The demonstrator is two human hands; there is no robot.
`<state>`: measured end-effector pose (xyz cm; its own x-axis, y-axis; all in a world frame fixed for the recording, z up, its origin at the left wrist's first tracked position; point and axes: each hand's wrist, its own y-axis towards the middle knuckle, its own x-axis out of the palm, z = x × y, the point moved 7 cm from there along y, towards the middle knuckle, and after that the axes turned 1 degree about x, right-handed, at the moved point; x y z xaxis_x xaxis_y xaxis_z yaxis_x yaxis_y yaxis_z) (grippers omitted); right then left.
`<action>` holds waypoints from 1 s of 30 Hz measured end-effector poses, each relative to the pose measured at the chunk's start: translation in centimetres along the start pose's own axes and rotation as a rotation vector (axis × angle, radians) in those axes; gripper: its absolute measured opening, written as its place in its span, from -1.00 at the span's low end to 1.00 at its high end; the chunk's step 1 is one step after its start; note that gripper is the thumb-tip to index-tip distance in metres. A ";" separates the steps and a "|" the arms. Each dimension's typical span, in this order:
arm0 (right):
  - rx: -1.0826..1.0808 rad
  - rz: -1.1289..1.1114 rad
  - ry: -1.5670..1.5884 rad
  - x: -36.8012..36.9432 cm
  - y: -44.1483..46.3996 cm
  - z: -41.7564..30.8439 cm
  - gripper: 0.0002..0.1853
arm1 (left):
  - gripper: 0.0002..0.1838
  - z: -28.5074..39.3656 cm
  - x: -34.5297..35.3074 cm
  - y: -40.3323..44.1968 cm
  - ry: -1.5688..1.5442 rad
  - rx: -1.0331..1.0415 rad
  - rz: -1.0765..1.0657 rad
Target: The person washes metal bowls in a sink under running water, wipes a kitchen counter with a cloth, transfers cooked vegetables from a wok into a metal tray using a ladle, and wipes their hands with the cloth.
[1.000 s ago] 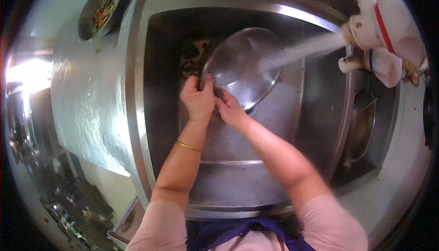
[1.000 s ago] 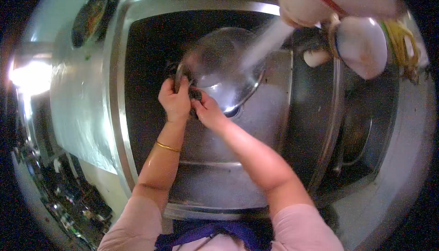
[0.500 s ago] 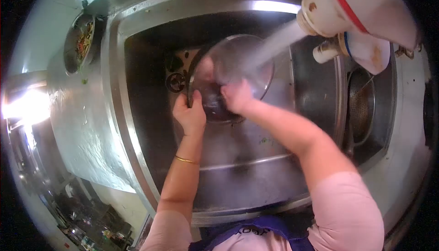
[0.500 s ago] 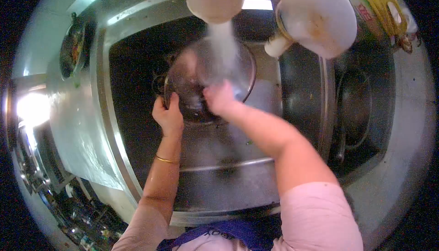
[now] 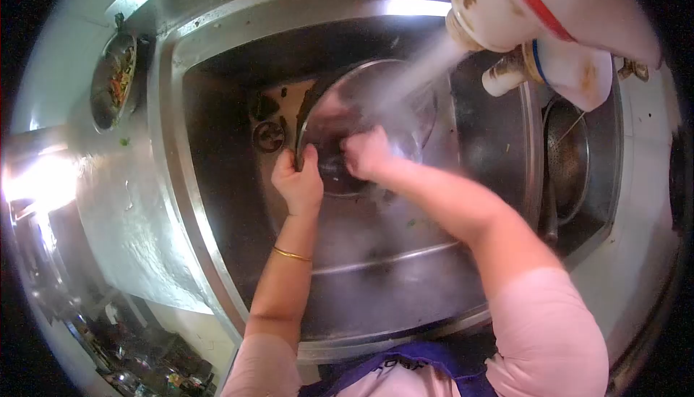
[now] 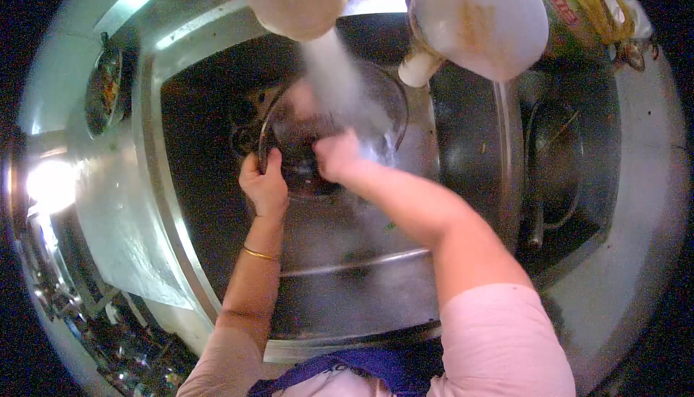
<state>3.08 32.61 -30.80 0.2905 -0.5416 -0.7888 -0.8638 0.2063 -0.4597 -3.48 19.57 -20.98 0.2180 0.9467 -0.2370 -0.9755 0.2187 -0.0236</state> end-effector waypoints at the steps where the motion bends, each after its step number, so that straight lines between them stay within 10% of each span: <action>1: -0.025 -0.030 -0.146 -1.1 -0.3 -0.8 -0.71 | -0.83 0.0 0.0 -0.4 0.042 -0.007 -0.029; 5: 0.011 0.046 0.301 -2.4 -1.6 -4.0 -0.71 | -0.84 -0.2 0.4 0.7 -0.216 -0.130 0.080; 11: -0.134 -0.363 -0.690 -4.7 -1.5 2.8 -0.73 | -0.84 -0.7 -0.3 -0.3 -0.162 -0.119 -0.031; 15: -0.184 0.084 -0.618 -5.6 -1.4 2.2 -0.77 | -0.85 0.2 -0.6 1.1 -0.236 -0.077 0.041; 19: -0.104 0.051 1.188 -0.5 -2.6 -5.0 -0.59 | -0.83 -0.4 -0.5 0.2 -0.129 -0.140 0.120; 21: -0.241 0.042 0.854 -0.7 -4.0 -5.0 -0.67 | -0.82 -0.8 -1.4 0.7 -0.099 -0.126 0.140; 23: -0.163 -0.215 -0.304 -3.0 -5.1 -2.1 -0.73 | -0.80 -0.2 -1.6 0.7 -0.023 -0.077 0.088; 25: -0.261 0.009 -0.445 -4.7 -4.4 1.0 -0.61 | -0.77 1.4 -1.1 0.3 0.086 0.004 -0.018; 27: -0.065 -0.226 -0.341 -3.3 -5.2 -0.6 -0.59 | -0.65 -0.4 -0.4 0.4 0.018 -0.028 0.015; 29: -0.137 -0.100 0.690 0.3 -4.5 -2.2 -0.51 | -0.59 -1.0 0.5 0.4 -0.130 -0.061 0.093; 30: -0.143 -0.128 0.428 -0.2 -4.9 -2.3 -0.51 | -0.58 0.0 0.2 0.5 -0.164 -0.079 0.104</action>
<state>6.35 29.86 -27.42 0.2290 -0.8488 -0.4765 -0.8887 0.0175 -0.4582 -3.91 19.92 -21.02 0.1119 0.9904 -0.0805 -0.9908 0.1051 -0.0850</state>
